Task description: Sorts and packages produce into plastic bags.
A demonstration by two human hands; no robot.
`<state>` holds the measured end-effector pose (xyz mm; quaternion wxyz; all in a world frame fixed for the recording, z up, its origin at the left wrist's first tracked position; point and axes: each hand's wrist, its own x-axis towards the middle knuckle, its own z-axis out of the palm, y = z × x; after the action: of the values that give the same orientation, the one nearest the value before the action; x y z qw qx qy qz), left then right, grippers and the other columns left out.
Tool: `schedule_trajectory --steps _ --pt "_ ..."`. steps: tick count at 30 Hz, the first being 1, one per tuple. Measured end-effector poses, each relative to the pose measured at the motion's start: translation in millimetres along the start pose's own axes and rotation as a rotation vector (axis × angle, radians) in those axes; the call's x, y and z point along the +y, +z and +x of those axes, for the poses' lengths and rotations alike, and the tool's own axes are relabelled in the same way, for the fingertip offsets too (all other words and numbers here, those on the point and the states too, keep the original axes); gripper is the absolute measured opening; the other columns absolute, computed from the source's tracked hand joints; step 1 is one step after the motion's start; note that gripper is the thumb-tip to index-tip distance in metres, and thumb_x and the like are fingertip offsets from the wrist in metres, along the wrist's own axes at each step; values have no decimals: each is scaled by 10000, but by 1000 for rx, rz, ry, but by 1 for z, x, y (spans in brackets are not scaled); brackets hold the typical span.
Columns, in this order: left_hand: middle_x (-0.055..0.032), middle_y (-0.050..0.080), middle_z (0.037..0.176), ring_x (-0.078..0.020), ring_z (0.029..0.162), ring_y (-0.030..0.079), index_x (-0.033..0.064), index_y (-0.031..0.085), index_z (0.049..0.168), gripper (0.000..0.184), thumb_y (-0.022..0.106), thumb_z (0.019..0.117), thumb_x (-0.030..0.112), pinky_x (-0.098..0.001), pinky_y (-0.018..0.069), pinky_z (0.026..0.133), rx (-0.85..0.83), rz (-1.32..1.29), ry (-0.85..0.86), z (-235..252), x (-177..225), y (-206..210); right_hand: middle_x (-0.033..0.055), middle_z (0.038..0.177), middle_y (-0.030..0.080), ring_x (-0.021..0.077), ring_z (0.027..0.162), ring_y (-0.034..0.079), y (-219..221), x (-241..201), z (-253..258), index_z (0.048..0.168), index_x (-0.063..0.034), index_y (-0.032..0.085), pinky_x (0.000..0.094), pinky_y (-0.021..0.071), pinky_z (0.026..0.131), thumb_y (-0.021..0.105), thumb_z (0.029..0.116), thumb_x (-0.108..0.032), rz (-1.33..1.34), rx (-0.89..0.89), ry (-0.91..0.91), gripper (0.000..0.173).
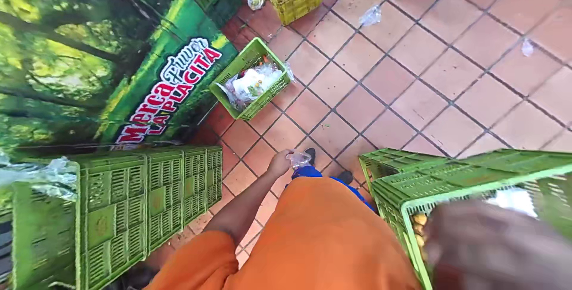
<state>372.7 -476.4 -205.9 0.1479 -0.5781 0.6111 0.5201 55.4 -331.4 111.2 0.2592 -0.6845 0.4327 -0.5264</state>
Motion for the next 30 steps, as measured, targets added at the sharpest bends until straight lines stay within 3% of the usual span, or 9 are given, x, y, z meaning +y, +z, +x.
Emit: schedule_trajectory --steps 2,5,7,11,16,18,22,27,30 --pt "-177 672 1290 -316 1080 697 110 604 1399 437 591 962 94 -548 565 939 37 -1 42 -2 23 6 -48 900 706 129 905 691 -37 31 -58 864 -198 633 355 584 830 557 1037 -341 -178 317 134 237" --pt "-197 689 1187 -280 862 704 63 576 1405 438 609 971 109 -501 597 775 46 -53 146 -13 52 30 -57 967 703 80 839 693 -96 65 -174 1184 -118 621 340 619 776 570 1048 -262 -356 724 601 204" --pt "-204 683 1163 -256 786 683 57 554 1426 425 546 1004 105 -482 593 717 59 -62 151 -20 64 44 56 992 684 139 802 683 -116 102 -258 1363 -24 521 378 610 750 585 1020 -202 -303 906 1000 391" --pt "-176 688 1148 -222 748 674 51 588 1379 396 513 990 48 -460 588 683 111 35 100 -41 88 71 164 1213 689 253 1051 698 -86 187 -388 1350 -28 588 471 570 929 606 1009 -317 -162 535 1545 447" --pt "-154 696 1133 -199 762 677 61 603 1359 393 516 978 26 -434 590 697 124 124 78 -66 126 106 221 1469 526 356 1353 520 -6 249 -396 1505 -36 451 546 430 1130 740 889 -382 -54 180 1451 763" --pt "-134 705 1125 -182 754 682 80 609 1360 395 519 978 32 -411 593 688 127 139 74 -73 139 119 248 1525 454 397 1360 511 14 272 -394 1565 -37 354 583 447 1104 691 889 -493 -133 61 1521 883" --pt "-106 712 1096 -149 711 669 86 613 1354 415 505 959 23 -369 586 655 137 158 89 -94 143 137 209 1385 612 382 1275 599 23 285 -398 1548 -75 402 607 476 1051 605 950 -459 -103 -18 1579 739" --pt "-107 710 1096 -148 718 668 60 612 1343 436 505 925 -11 -368 585 645 187 55 81 -113 129 147 183 1319 639 320 1225 615 -2 297 -424 1440 -65 514 557 490 1038 717 864 -206 173 104 1473 627" --pt "-95 716 1037 -132 686 661 48 622 1320 429 511 911 -18 -340 582 612 216 -1 84 -121 121 152 194 1230 658 327 1132 642 -14 290 -414 1363 -50 554 565 516 964 742 869 -323 227 5 1510 594"
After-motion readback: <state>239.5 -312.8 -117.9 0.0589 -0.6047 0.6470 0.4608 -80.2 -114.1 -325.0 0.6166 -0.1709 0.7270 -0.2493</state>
